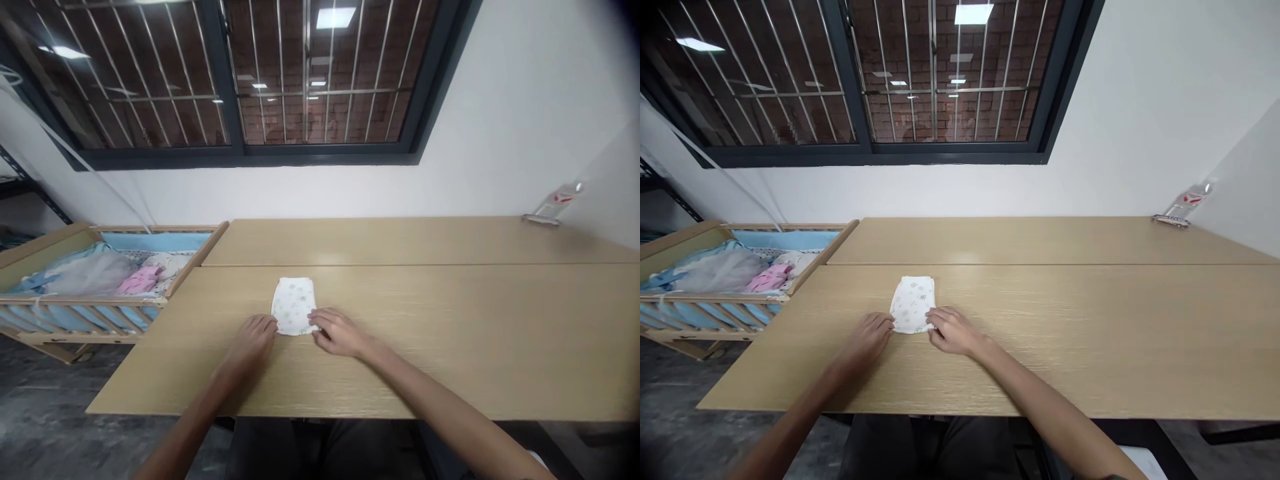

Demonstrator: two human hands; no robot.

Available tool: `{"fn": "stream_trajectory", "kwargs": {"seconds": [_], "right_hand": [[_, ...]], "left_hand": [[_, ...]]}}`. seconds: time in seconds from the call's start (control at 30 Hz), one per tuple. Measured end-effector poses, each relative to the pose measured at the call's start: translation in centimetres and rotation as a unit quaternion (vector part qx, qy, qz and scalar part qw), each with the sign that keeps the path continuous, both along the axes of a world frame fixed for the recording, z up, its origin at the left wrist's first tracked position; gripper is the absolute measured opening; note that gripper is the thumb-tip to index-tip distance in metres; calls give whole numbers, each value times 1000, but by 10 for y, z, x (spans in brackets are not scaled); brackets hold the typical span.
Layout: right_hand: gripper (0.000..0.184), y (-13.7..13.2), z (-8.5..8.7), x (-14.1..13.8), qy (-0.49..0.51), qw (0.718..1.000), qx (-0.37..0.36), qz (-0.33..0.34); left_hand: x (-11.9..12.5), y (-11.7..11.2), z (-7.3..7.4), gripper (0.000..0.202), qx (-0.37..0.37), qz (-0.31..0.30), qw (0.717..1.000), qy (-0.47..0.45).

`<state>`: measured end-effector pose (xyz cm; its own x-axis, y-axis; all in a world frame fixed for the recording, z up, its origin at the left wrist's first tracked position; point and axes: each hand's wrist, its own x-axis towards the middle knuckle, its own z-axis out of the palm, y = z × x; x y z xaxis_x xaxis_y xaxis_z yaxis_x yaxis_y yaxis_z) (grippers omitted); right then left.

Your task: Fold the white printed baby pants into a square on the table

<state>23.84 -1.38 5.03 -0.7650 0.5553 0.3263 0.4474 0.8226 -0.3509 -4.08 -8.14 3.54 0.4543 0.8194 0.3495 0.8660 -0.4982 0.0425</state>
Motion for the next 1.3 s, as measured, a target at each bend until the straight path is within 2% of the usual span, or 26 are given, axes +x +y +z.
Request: {"fn": "stream_trajectory", "kwargs": {"seconds": [0.07,0.13,0.23,0.3,0.4,0.5,0.63,0.77,0.97,1.07,1.13,1.2,1.3], "right_hand": [[28,0,6,-1,-17,1000,-2,-15],[24,2,12,-3,-31,999,-14,-41],[26,9,18,-7,-18,995,-51,-83],[27,16,19,-12,16,990,-89,-108],[27,31,15,-20,77,976,-130,-158],[27,47,11,-30,105,956,-139,-236],[31,64,7,-41,99,931,-130,-328],[32,72,0,-49,64,920,-122,-368],[26,79,-17,-48,107,912,-107,-380],[33,79,-18,-43,169,897,-113,-392],[40,76,-14,-40,195,895,-77,-395],[44,70,-9,-40,184,918,-15,-352],[51,61,-9,-45,98,970,42,-218]], "left_hand": [[1,1,-3,31,2,-6,999,-35],[3,2,-3,33,-28,-3,997,-76],[6,10,5,31,-103,43,985,-134],[7,21,12,31,-126,78,977,-152],[11,45,23,37,-140,117,972,-150],[19,71,27,40,-163,173,963,-131],[35,99,26,40,-166,240,952,-89],[48,110,20,35,-159,283,944,-55],[52,107,11,32,-105,308,944,-57],[53,102,13,36,-53,315,944,-83],[55,98,14,43,-15,317,943,-105],[59,93,13,52,33,274,950,-147],[72,87,5,61,82,136,967,-198]]}}
